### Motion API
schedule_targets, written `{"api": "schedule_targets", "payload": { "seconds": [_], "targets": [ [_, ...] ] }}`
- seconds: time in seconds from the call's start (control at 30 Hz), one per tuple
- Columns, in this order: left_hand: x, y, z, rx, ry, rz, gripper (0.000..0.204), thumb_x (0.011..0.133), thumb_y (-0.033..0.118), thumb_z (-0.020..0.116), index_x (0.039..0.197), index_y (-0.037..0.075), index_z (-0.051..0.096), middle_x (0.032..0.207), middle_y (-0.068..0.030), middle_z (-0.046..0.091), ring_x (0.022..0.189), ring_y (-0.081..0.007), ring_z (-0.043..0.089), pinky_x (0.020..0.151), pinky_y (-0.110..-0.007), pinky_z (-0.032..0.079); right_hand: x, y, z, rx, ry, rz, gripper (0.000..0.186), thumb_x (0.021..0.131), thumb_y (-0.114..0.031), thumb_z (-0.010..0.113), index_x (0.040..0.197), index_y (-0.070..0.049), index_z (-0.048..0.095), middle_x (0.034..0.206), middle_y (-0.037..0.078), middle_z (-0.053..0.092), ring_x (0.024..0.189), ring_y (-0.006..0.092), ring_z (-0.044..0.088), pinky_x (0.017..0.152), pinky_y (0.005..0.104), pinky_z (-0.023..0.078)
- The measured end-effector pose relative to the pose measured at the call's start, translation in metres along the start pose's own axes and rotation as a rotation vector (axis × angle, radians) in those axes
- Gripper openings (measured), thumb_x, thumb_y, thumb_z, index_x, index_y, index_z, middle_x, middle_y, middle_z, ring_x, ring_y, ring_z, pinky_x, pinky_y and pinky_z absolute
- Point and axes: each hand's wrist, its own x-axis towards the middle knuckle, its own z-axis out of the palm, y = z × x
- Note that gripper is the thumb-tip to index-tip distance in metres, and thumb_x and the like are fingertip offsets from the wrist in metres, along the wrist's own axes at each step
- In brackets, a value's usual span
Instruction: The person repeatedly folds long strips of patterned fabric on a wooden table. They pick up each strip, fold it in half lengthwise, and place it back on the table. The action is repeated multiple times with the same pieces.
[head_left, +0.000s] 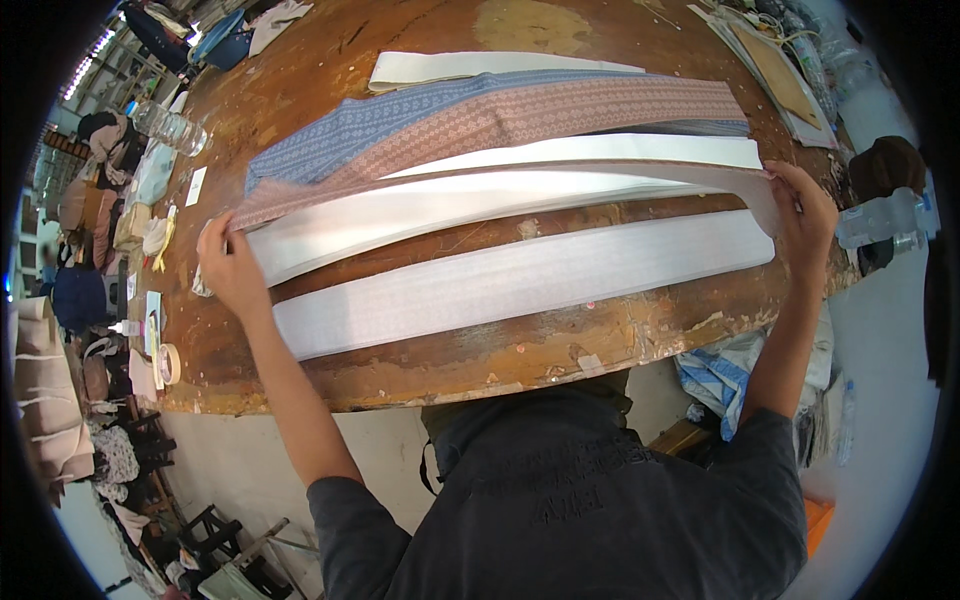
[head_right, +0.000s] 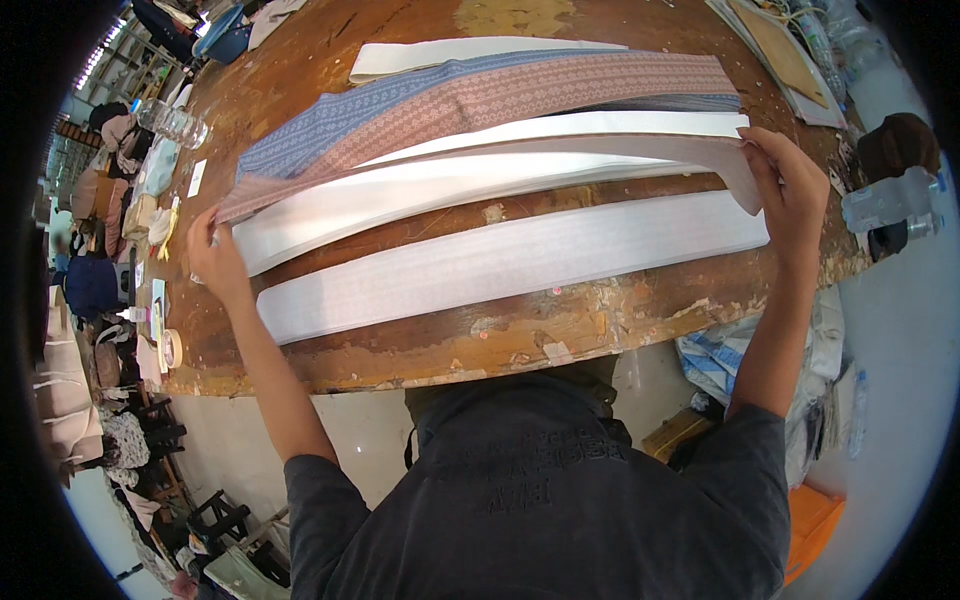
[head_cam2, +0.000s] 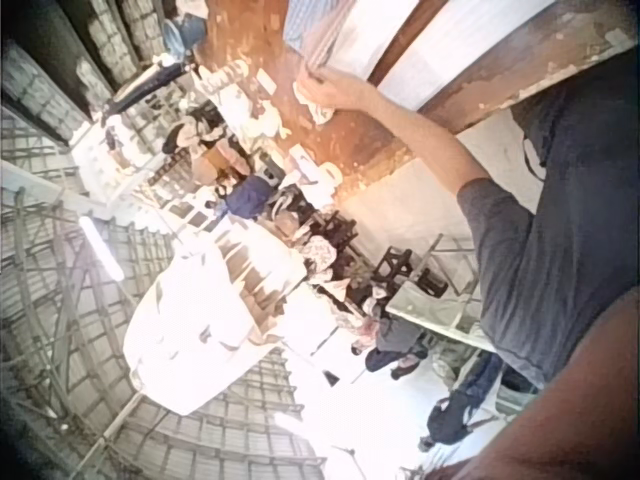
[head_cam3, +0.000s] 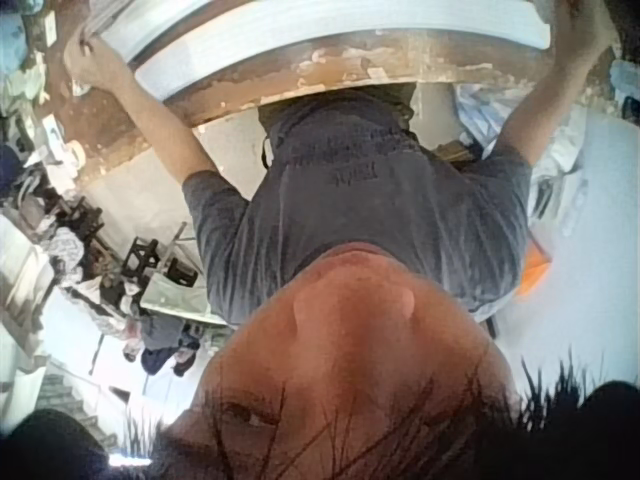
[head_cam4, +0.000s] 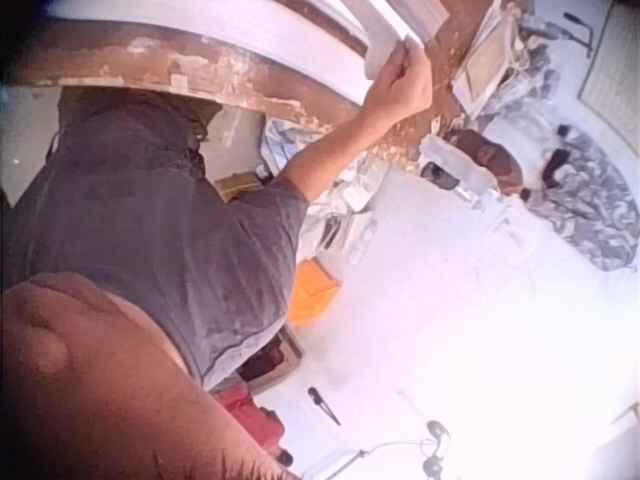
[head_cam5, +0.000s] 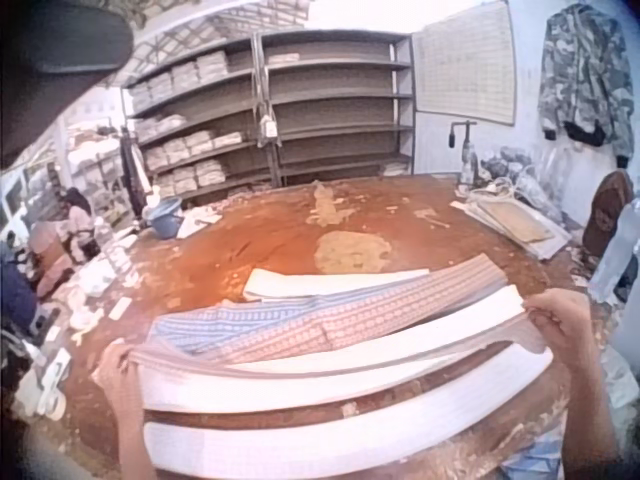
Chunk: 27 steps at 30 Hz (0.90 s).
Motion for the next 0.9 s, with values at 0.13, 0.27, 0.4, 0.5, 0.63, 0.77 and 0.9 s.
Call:
{"api": "schedule_targets", "payload": {
  "seconds": [0.13, 0.27, 0.4, 0.5, 0.63, 0.77, 0.9],
  "targets": [
    [0.012, -0.036, -0.035, -0.151, 0.084, -0.189, 0.018, 0.091, 0.010, 0.063, 0.103, -0.003, 0.066, 0.099, -0.0096, 0.067, 0.089, -0.0182, 0.063, 0.082, -0.031, 0.050, -0.016, 0.019, 0.000, -0.008, 0.011, 0.035, 0.019, 0.088, 0.002, 0.061, 0.107, 0.000, 0.064, 0.086, 0.010, 0.064, 0.076, 0.0150, 0.061, 0.069, 0.0256, 0.048],
    [0.006, -0.046, -0.073, -0.285, 0.118, -0.184, 0.022, 0.097, 0.015, 0.058, 0.108, -0.004, 0.062, 0.101, -0.0106, 0.066, 0.089, -0.0149, 0.062, 0.081, -0.028, 0.049, -0.036, 0.030, -0.007, 0.012, 0.040, 0.180, 0.019, 0.093, 0.001, 0.056, 0.111, 0.000, 0.062, 0.090, 0.009, 0.062, 0.081, 0.0133, 0.059, 0.073, 0.0240, 0.045],
    [-0.006, -0.037, -0.088, -0.306, 0.064, -0.221, 0.021, 0.099, 0.014, 0.054, 0.111, -0.002, 0.059, 0.099, -0.0096, 0.066, 0.088, -0.0135, 0.059, 0.080, -0.026, 0.048, -0.052, 0.038, -0.016, 0.098, 0.083, 0.242, 0.019, 0.095, 0.000, 0.053, 0.112, 0.001, 0.062, 0.094, 0.007, 0.062, 0.085, 0.0107, 0.057, 0.076, 0.0209, 0.043],
    [-0.031, -0.017, -0.085, -0.306, -0.104, -0.141, 0.022, 0.098, 0.013, 0.055, 0.111, -0.003, 0.060, 0.101, -0.0097, 0.065, 0.091, -0.0160, 0.059, 0.085, -0.030, 0.047, -0.055, 0.034, -0.019, 0.210, 0.123, 0.276, 0.018, 0.094, 0.001, 0.054, 0.109, 0.001, 0.063, 0.092, 0.006, 0.062, 0.085, 0.0097, 0.057, 0.076, 0.0204, 0.042],
    [-0.048, 0.024, -0.079, -0.184, -0.306, 0.034, 0.022, 0.090, 0.009, 0.060, 0.108, -0.003, 0.064, 0.111, -0.0131, 0.065, 0.104, -0.0249, 0.060, 0.094, -0.036, 0.045, -0.042, -0.004, -0.020, 0.204, -0.011, 0.222, 0.014, 0.090, 0.002, 0.059, 0.102, 0.001, 0.065, 0.087, 0.006, 0.063, 0.079, 0.0105, 0.059, 0.071, 0.0219, 0.045],
    [-0.070, 0.095, -0.062, -0.486, -0.470, 0.288, 0.038, 0.083, 0.013, 0.068, 0.118, 0.000, 0.061, 0.121, -0.0156, 0.062, 0.117, -0.0307, 0.057, 0.101, -0.041, 0.042, -0.028, -0.081, -0.002, 0.310, -0.174, 0.115, 0.015, 0.080, 0.005, 0.064, 0.093, 0.001, 0.067, 0.082, 0.009, 0.067, 0.067, 0.0148, 0.062, 0.060, 0.0257, 0.048],
    [-0.109, 0.181, -0.021, -1.010, -0.705, 0.330, 0.055, 0.075, 0.019, 0.079, 0.124, 0.004, 0.058, 0.124, -0.0163, 0.061, 0.121, -0.0314, 0.055, 0.104, -0.041, 0.041, -0.021, -0.153, 0.041, 0.513, -0.348, -0.175, 0.016, 0.077, -0.005, 0.070, 0.093, -0.006, 0.069, 0.079, 0.007, 0.069, 0.063, 0.0244, 0.065, 0.057, 0.0319, 0.050]
  ]
}}
